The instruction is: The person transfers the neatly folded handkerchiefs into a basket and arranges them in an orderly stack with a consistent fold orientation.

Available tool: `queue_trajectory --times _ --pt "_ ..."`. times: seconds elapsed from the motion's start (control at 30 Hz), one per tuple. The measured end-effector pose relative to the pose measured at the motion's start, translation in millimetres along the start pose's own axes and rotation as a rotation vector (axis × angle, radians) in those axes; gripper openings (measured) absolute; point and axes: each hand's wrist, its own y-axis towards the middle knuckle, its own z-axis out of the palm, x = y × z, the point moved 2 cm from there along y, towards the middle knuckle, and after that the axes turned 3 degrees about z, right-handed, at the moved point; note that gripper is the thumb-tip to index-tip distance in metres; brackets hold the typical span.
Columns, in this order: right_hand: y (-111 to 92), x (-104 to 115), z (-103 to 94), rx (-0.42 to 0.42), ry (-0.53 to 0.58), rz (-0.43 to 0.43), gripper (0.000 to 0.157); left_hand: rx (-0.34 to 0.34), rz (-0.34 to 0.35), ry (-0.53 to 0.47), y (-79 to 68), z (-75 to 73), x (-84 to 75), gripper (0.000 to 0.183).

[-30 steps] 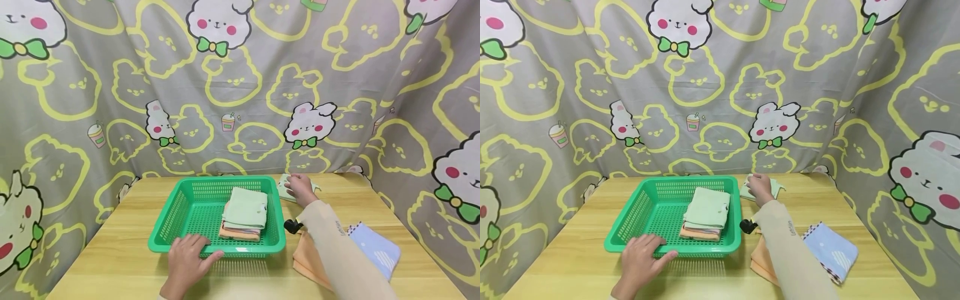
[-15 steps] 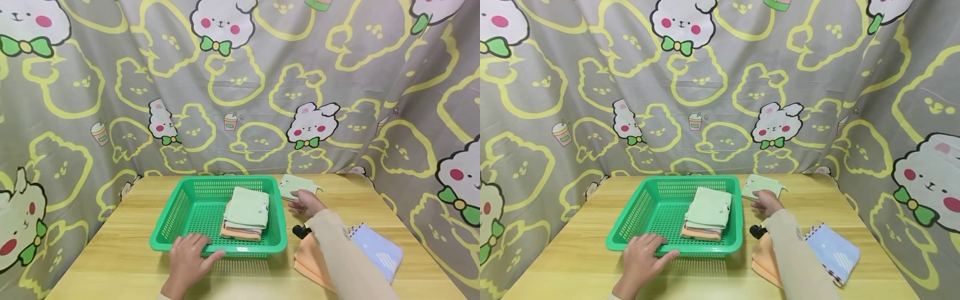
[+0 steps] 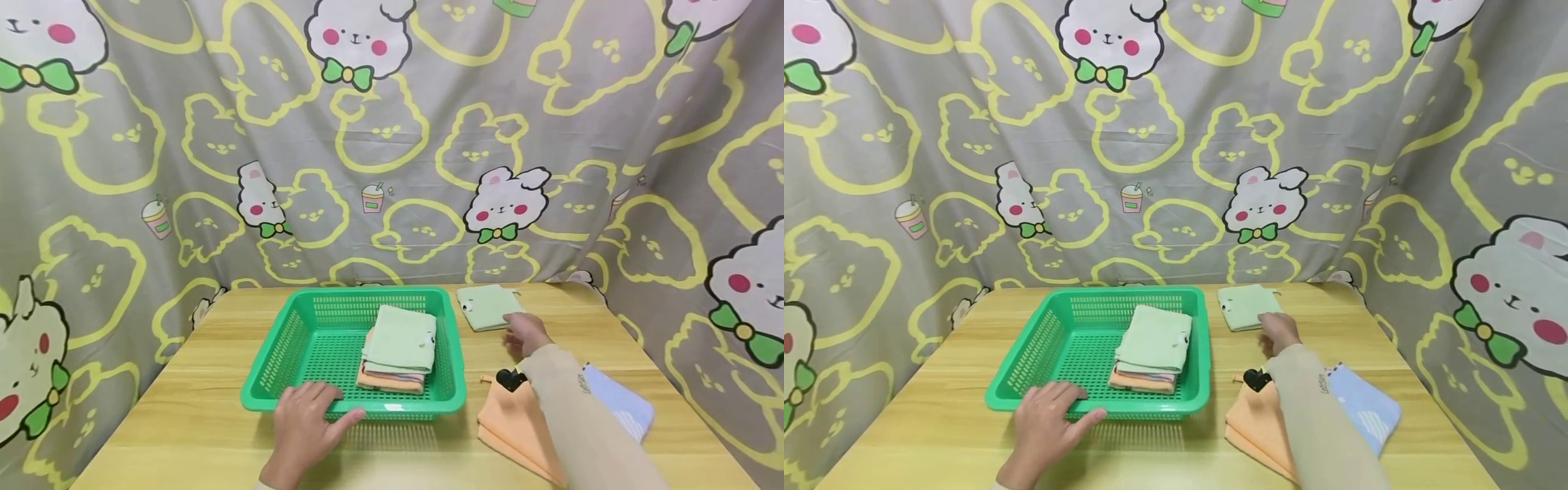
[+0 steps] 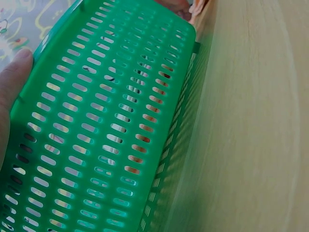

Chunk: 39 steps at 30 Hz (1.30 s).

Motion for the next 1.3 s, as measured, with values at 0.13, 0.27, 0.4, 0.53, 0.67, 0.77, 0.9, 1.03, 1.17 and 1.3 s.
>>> queue_trajectory --times 0.13,0.27,0.4,0.53,0.67,0.77,0.9,1.03,1.17,1.3 --pt "6 -3 15.8 0.200 -0.002 0.004 0.067 -0.007 0.002 0.005 0.4 -0.5 0.7 0.062" --pt "8 -7 30.5 0.275 -0.033 0.003 0.071 -0.018 0.009 0.004 1.4 -0.5 0.3 0.062" --pt "5 -9 40.0 0.336 -0.068 0.008 0.075 -0.022 0.005 0.004 2.3 -1.2 0.1 0.063" --pt "4 -6 40.1 0.324 -0.143 0.028 0.066 -0.012 0.005 0.002 3.2 -1.4 0.0 0.063" --pt "0 4 31.7 0.236 -0.271 0.032 0.046 -0.003 0.004 0.001 3.7 -1.8 -0.4 0.062" --pt "-4 12 25.1 0.172 -0.299 0.032 0.043 -0.003 0.004 0.001 3.7 -2.1 -0.4 0.062" --pt "-2 11 24.5 0.202 -0.245 0.030 0.056 -0.012 0.005 0.002 3.5 -2.0 0.1 0.063" --pt "5 2 26.5 0.272 -0.232 0.043 0.052 -0.013 0.005 0.006 3.1 -0.5 0.7 0.062" --pt "5 -2 21.9 0.264 -0.276 0.052 0.037 -0.018 0.007 0.003 1.1 0.0 -0.1 0.062" --pt "2 4 11.2 0.211 -0.315 0.039 0.050 -0.021 0.006 0.000 -0.6 -0.4 -0.4 0.061"
